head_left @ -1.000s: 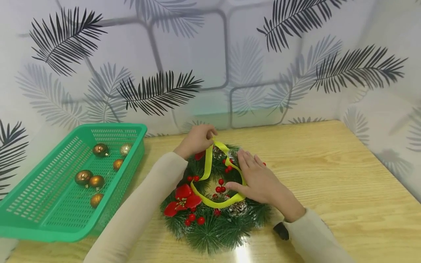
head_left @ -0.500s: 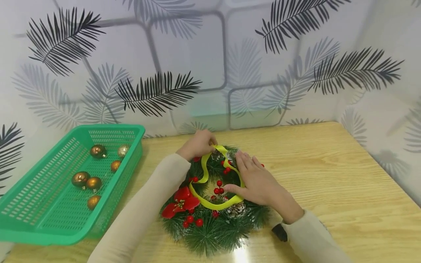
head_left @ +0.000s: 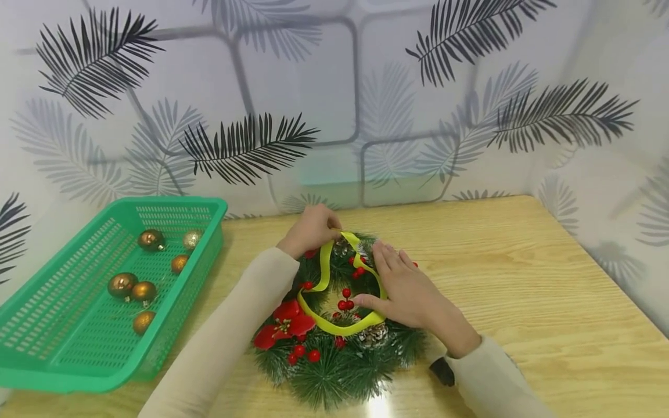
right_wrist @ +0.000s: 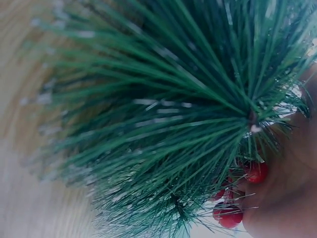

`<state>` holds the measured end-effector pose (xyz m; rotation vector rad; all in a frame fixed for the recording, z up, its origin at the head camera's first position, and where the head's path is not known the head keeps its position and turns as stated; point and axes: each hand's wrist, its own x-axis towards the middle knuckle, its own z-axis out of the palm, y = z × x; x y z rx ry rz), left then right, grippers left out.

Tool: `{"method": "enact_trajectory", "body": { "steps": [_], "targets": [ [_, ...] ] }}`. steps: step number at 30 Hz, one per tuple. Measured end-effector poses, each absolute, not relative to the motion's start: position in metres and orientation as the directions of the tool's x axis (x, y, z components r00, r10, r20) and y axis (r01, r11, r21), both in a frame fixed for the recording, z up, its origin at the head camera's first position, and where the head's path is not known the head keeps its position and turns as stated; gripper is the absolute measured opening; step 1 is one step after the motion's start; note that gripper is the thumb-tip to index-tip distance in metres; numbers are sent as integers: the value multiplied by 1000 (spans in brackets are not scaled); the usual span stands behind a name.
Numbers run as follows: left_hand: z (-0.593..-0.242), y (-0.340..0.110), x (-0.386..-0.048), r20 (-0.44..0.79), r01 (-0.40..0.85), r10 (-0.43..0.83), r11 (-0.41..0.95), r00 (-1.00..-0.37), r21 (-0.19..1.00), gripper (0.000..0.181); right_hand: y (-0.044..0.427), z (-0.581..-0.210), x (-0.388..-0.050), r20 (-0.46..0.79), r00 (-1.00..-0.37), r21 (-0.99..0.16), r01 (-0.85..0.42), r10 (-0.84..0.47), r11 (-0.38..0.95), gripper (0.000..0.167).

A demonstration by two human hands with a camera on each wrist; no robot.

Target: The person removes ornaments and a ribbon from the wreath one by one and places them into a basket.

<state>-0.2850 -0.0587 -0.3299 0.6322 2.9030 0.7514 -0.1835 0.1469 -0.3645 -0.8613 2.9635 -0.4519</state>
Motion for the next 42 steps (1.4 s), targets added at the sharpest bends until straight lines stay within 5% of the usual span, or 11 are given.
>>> {"method": "enact_trajectory", "body": {
  "steps": [6, 22, 32, 42],
  "targets": [
    [-335, -69, -285, 58, 387, 432, 730, -900, 564, 12, 145, -368, -182, 59, -849, -295, -518, -526, 803, 97],
    [-323, -99, -282, -12, 110, 261, 450, -965, 886, 20, 143, -370, -182, 44, -845, -334, -516, -533, 789, 94],
    [-297, -122, -276, 173, 178, 44, 319, -984, 931, 20, 147, -371, -184, 53, -845, -327, -517, -531, 791, 91],
    [-268, -151, -272, 288, 233, -119, 341, -950, 911, 20, 147, -369, -184, 63, -839, -324, -530, -541, 783, 91]
  ]
}}
